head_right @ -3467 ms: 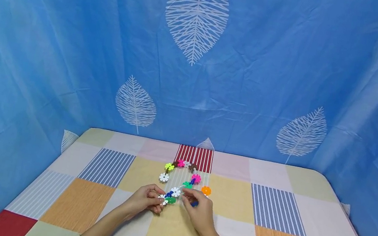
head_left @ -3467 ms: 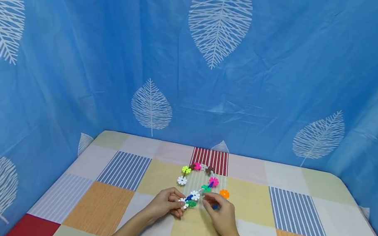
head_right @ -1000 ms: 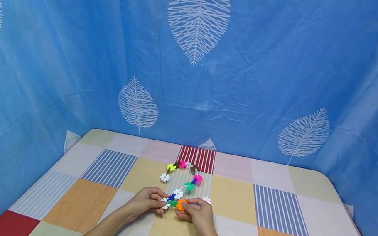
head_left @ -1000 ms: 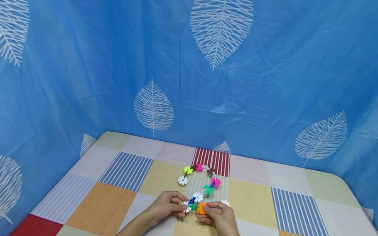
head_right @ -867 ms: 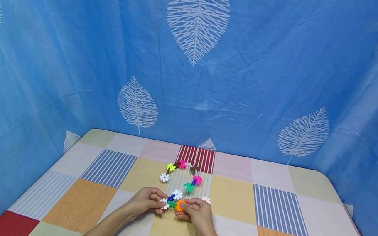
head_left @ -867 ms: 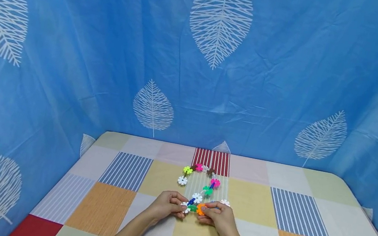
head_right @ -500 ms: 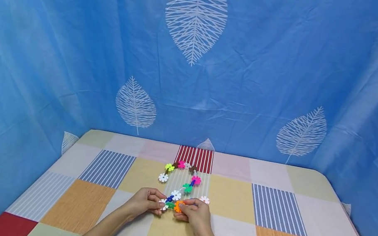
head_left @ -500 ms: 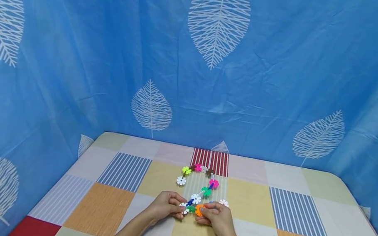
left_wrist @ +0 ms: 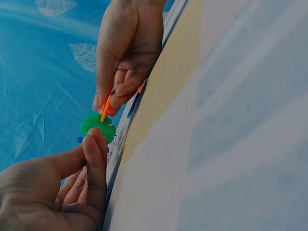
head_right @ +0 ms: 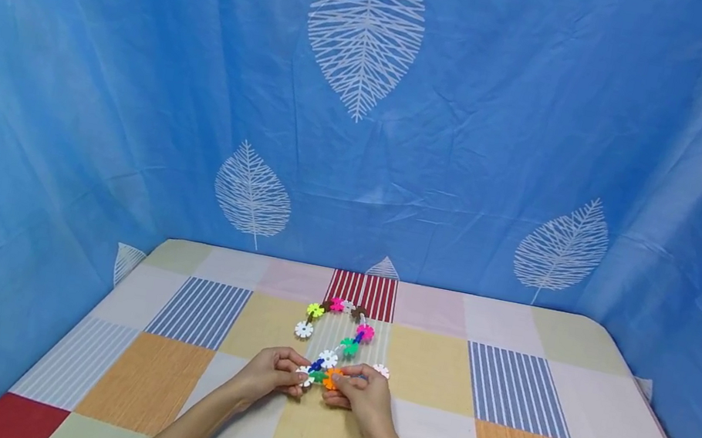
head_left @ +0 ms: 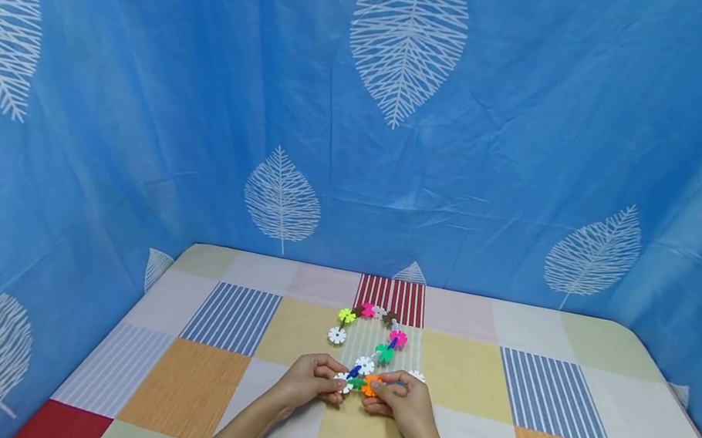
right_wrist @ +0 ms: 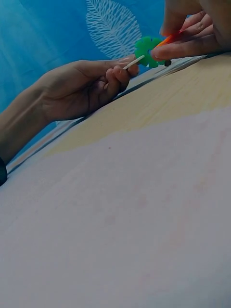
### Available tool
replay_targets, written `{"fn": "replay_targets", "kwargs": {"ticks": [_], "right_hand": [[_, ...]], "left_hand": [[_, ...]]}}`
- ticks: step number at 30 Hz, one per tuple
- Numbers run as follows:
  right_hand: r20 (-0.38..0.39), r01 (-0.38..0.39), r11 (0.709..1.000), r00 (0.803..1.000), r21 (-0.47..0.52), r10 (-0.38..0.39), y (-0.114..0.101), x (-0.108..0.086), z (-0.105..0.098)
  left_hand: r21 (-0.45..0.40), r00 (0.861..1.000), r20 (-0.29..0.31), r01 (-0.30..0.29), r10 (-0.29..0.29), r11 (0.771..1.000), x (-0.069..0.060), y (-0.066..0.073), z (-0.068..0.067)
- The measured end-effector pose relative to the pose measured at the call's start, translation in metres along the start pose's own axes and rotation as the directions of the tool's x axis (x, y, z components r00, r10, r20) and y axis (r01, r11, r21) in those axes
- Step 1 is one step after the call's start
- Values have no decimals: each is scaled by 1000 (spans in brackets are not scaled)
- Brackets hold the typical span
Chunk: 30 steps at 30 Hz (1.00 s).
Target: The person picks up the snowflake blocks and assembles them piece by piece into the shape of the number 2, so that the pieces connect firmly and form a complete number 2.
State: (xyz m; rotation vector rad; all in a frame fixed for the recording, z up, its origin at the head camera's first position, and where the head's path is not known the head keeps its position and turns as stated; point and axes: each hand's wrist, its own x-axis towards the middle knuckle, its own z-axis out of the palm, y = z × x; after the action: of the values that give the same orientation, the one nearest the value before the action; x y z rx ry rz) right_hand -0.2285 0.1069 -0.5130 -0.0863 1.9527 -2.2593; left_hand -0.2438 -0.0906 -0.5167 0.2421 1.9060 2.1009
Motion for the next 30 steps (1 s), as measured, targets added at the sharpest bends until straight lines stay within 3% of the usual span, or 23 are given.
{"fn": "replay_targets", "kwargs": {"ticks": [3, 5, 8, 10, 12, 14, 17, 20, 24, 27, 30], "right_hand": [[-36, 77, 990, 996, -118, -82, 0, 4, -7], [-80, 152, 953, 981, -261, -179, -1, 7, -14], [-112, 226, 835, 940, -502, -322, 0, 12, -28], [-88, 252, 738, 917, -626, -388, 1, 14, -37], [-35, 281, 666, 908, -691, -418, 2, 16, -43], [20, 308, 615, 903, -726, -428, 3, 17, -46], [64, 327, 577, 902, -748, -428, 5, 17, -48], [72, 338, 565, 895, -753, -439, 6, 17, -47], [62, 361, 574, 879, -736, -473, 8, 16, -48], [41, 364, 617, 880, -697, -473, 9, 16, -49], [15, 335, 701, 907, -629, -420, 7, 15, -50]], "left_hand": [[-16, 1000, -9, -6, 6, 1000, 0, 0, -1], [-16, 1000, -15, -5, 5, 1000, 0, 0, -1], [-8, 1000, -14, -5, 5, 1000, -1, 0, -2], [-1, 1000, -14, -3, 3, 1000, 0, 0, -2], [6, 1000, -12, -2, 3, 1000, 0, 0, -2], [16, 1000, -9, -3, 3, 1000, 1, 0, -2], [28, 1000, -2, -7, 7, 1000, 1, 0, -2], [30, 1000, 4, -9, 9, 999, 1, 1, -2], [35, 1000, 3, -6, 6, 999, 1, 0, -2], [48, 1000, 0, -8, 8, 999, 2, -1, -2], [57, 1000, -6, -11, 12, 998, 1, 0, -1]]}}
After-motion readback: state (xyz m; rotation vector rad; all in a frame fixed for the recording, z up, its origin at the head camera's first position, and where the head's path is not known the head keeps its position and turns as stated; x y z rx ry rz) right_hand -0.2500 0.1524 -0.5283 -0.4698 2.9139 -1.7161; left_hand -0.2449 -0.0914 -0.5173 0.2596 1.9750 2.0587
